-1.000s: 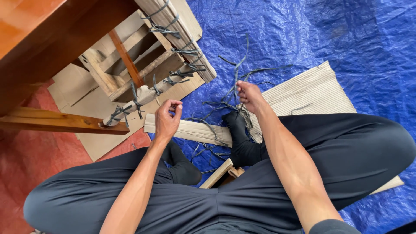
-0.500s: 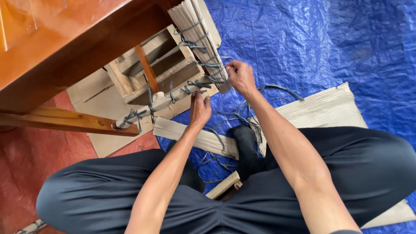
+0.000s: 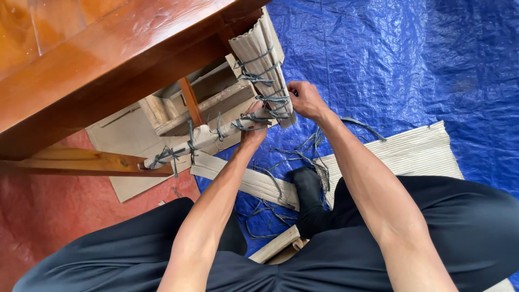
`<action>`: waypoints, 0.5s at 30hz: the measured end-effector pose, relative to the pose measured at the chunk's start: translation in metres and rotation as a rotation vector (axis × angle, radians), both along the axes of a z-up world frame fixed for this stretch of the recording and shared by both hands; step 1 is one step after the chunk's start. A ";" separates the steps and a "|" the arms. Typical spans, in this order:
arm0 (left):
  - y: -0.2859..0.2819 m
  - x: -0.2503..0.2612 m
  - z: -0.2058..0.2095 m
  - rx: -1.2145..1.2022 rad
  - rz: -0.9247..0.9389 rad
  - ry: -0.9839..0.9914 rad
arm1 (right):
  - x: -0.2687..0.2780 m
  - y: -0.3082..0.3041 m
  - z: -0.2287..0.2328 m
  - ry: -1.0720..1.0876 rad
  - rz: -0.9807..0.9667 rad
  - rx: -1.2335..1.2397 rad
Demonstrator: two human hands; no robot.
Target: Wrapping the legs of a wooden chair with cardboard protective sleeves and securing them with plastic ties.
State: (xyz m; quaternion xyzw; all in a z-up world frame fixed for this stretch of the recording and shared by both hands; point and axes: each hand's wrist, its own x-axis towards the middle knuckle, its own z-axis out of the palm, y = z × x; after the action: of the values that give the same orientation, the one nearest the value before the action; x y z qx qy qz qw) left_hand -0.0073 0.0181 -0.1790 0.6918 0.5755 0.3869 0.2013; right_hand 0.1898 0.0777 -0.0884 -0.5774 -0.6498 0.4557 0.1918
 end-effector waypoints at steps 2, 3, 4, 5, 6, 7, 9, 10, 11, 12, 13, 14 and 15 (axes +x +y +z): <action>-0.004 -0.002 0.026 -0.077 0.009 0.022 | 0.001 -0.001 0.001 -0.131 0.012 0.082; -0.010 -0.001 0.029 -0.076 0.015 0.023 | 0.003 -0.003 0.006 -0.129 0.017 0.084; -0.016 0.000 0.032 -0.067 0.039 0.176 | 0.005 -0.006 0.011 -0.220 0.063 0.124; -0.022 0.002 0.035 -0.056 0.061 0.328 | 0.008 -0.008 0.018 -0.312 0.106 0.169; -0.029 -0.006 0.008 -0.052 0.066 0.328 | 0.010 -0.015 0.026 -0.311 0.110 0.174; -0.036 -0.012 -0.020 -0.194 0.155 0.090 | 0.013 -0.022 0.034 -0.308 0.093 0.172; -0.046 -0.012 -0.014 -0.331 0.245 -0.156 | 0.017 -0.038 0.029 -0.308 0.081 0.172; -0.049 -0.005 0.021 -0.355 0.295 -0.176 | 0.018 -0.046 0.017 -0.272 0.041 0.271; -0.048 0.001 0.055 -0.371 0.341 -0.195 | 0.019 -0.050 0.007 -0.234 -0.001 0.377; -0.050 0.000 0.051 -0.363 0.343 -0.199 | 0.014 -0.060 0.006 -0.236 0.001 0.386; -0.056 -0.001 0.045 -0.368 0.372 -0.251 | 0.010 -0.072 0.006 -0.218 -0.058 0.429; -0.061 -0.002 0.040 -0.372 0.401 -0.304 | 0.006 -0.085 0.004 -0.199 -0.117 0.472; -0.065 0.000 0.047 -0.369 0.402 -0.308 | 0.002 -0.096 0.000 -0.201 -0.114 0.476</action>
State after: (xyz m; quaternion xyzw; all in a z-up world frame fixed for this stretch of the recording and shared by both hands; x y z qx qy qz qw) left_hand -0.0075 -0.0468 -0.1317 0.4488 0.7241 0.4083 0.3279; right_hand 0.1918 -0.0179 -0.0887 -0.5940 -0.7210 0.2187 0.2819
